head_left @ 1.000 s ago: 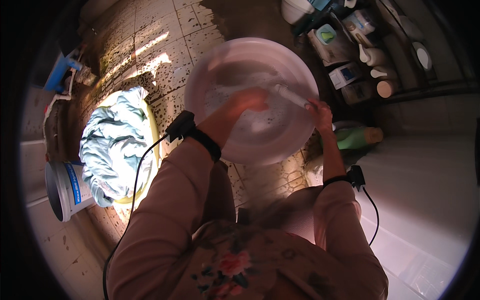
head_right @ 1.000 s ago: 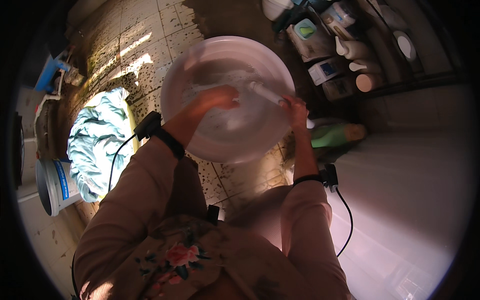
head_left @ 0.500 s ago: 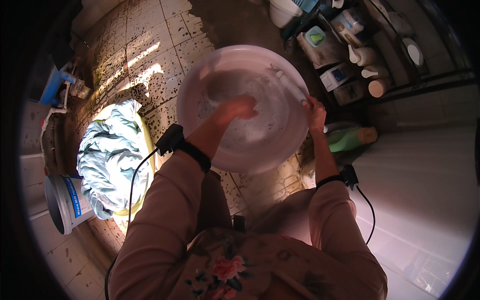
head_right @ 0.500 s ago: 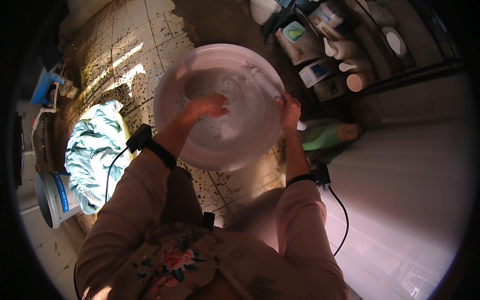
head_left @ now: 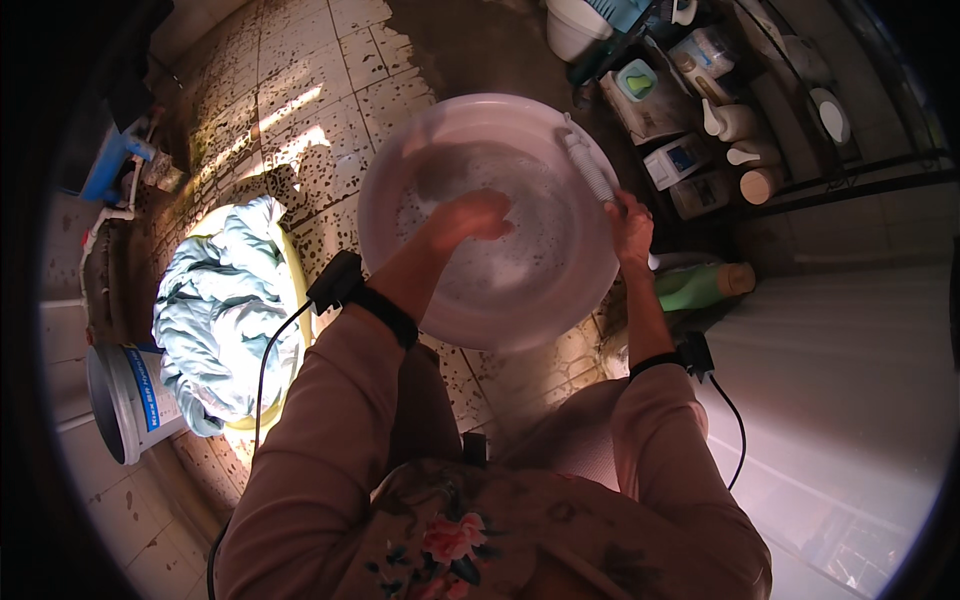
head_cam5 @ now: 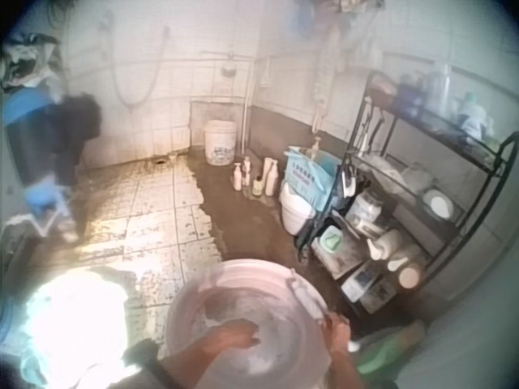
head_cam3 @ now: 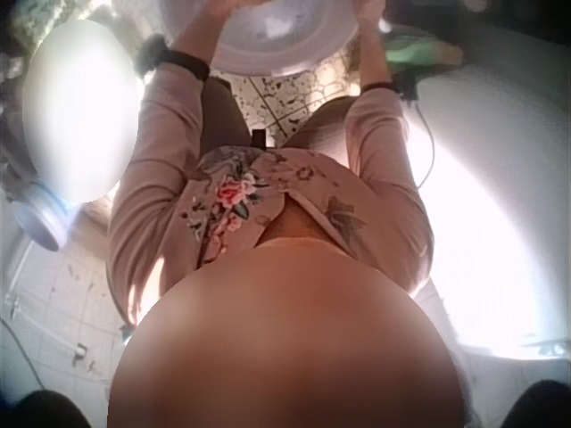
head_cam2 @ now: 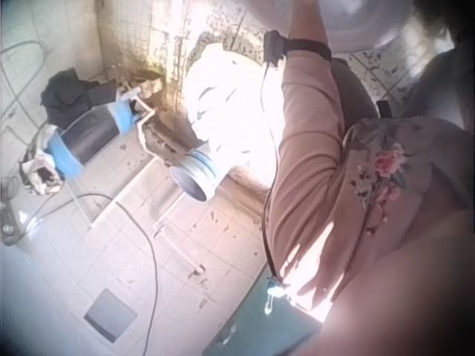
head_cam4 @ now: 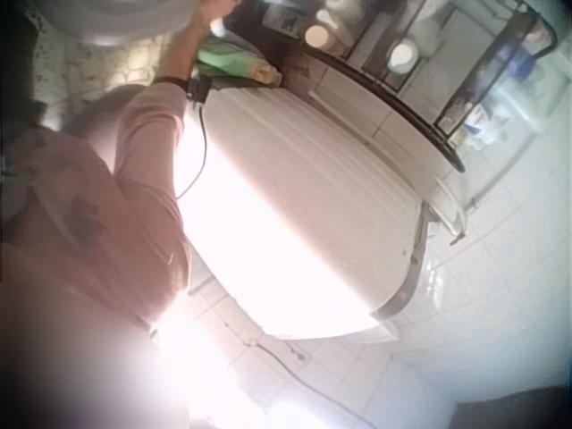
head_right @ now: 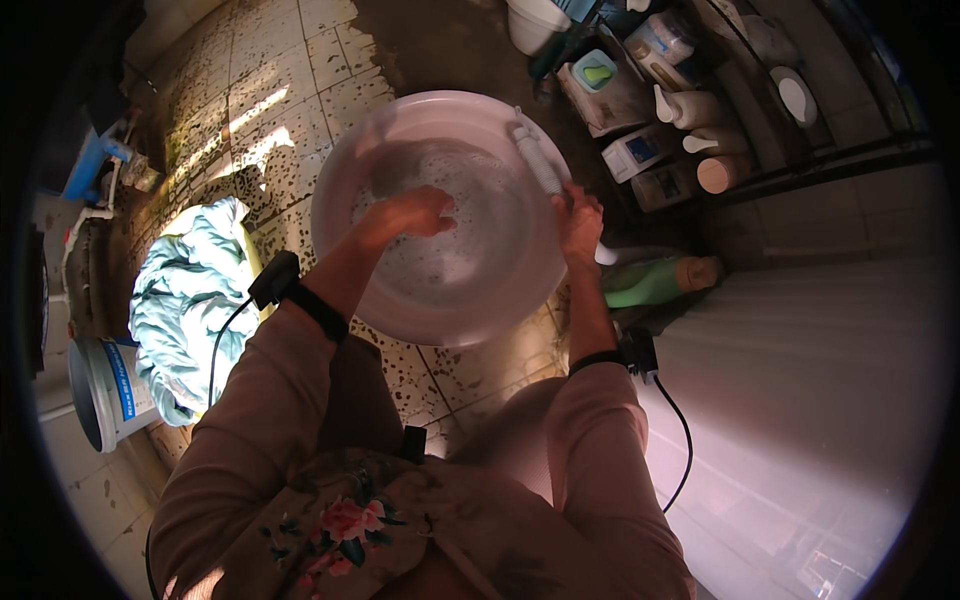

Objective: The person places a light blue cloth into a top-loading washing machine, adds water from a pink basin, and operates the machine. They then rinse the basin with a hose and pour the water outside.

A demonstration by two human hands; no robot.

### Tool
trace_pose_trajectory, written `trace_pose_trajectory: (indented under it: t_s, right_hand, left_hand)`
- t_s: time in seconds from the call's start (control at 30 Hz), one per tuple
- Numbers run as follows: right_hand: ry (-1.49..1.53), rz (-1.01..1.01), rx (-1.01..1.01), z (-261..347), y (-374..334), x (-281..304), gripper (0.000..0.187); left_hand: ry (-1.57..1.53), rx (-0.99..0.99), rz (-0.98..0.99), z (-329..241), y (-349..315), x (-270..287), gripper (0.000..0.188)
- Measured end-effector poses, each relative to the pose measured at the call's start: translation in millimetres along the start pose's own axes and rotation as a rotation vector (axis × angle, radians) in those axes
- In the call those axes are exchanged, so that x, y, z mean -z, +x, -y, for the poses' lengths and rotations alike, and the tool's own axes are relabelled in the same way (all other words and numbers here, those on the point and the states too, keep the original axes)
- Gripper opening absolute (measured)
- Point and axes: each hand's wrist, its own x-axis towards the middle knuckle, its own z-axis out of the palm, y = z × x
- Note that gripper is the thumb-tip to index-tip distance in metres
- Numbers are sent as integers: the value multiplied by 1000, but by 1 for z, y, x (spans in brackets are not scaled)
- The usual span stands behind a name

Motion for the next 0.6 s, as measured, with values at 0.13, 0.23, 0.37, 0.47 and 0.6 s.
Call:
trace_pose_trajectory:
  t_s: [0.13, 0.23, 0.37, 0.47, 0.6]
  right_hand:
    - [47, 93, 18, -15, -3, 2, 33]
    - [73, 206, -18, -23, -6, 5, 31]
    - [130, 246, -24, -25, -9, 8, 29]
    - [139, 230, -12, -24, -10, 9, 29]
    - [164, 237, 1, -22, -9, 10, 29]
  left_hand:
    - [-7, -18, -11, -1, 4, -3, 34]
    - [19, -53, 21, -2, 8, -4, 33]
    - [25, -102, -42, -2, 8, -6, 34]
    - [27, -104, -59, -5, 5, -6, 33]
    - [26, -79, -26, -11, 1, -1, 34]
